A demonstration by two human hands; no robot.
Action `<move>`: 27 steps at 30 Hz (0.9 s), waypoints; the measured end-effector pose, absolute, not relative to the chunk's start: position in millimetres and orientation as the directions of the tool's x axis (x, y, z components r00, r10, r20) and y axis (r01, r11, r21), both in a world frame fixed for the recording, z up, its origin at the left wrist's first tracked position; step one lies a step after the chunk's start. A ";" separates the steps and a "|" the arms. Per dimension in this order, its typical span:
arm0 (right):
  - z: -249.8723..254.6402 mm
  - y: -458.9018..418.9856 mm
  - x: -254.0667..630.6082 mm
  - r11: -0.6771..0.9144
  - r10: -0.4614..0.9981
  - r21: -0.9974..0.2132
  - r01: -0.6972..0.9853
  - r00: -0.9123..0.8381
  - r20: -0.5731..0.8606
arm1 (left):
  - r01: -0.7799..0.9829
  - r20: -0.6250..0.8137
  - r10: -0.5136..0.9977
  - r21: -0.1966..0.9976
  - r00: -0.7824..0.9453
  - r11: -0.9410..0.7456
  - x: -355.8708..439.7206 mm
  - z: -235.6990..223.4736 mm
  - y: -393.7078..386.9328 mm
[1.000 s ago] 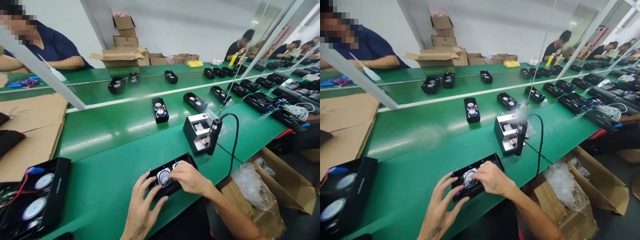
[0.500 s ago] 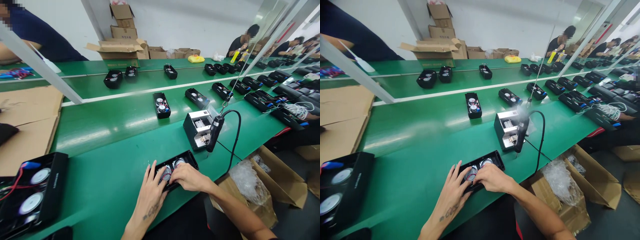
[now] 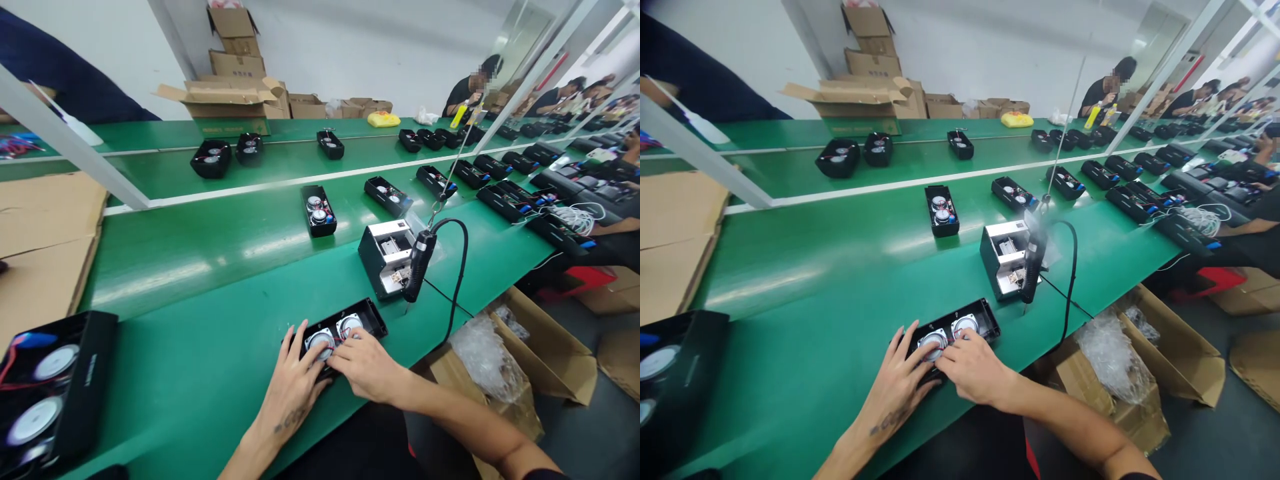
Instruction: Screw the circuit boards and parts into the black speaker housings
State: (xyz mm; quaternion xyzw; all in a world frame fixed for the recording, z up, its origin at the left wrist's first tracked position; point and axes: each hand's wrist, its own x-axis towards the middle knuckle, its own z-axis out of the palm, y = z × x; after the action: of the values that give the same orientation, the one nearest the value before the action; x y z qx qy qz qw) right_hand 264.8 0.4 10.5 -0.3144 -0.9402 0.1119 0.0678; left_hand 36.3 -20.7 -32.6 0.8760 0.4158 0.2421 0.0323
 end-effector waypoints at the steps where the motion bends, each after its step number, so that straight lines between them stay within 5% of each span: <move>1: 14.3 6.8 264.2 0.779 0.593 -0.269 0.566 -0.805 0.027 | 0.705 0.360 0.757 0.292 0.545 -0.646 34.7 -31.1 -15.3; 5: 36.6 42.1 257.9 0.740 0.549 -0.404 0.537 -0.830 -0.099 | 0.646 0.141 0.787 0.494 0.601 -0.582 27.1 -16.4 17.2; 13: 63.1 92.3 245.6 0.545 0.544 -0.622 0.562 -0.802 -0.248 | 0.620 -0.042 0.769 0.620 0.638 -0.481 15.9 1.8 65.7; 27: 42.4 73.4 243.6 0.692 0.584 -0.422 0.586 -0.798 -0.151 | 0.571 -0.126 0.715 0.702 0.688 -0.426 16.9 17.6 72.6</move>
State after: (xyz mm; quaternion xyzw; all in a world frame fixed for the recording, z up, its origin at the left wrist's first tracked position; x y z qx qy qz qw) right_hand 243.6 73.4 42.4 -0.3180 -0.9197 0.2305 -0.0023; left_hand 16.9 72.6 17.6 0.8389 0.3833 0.0957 0.3744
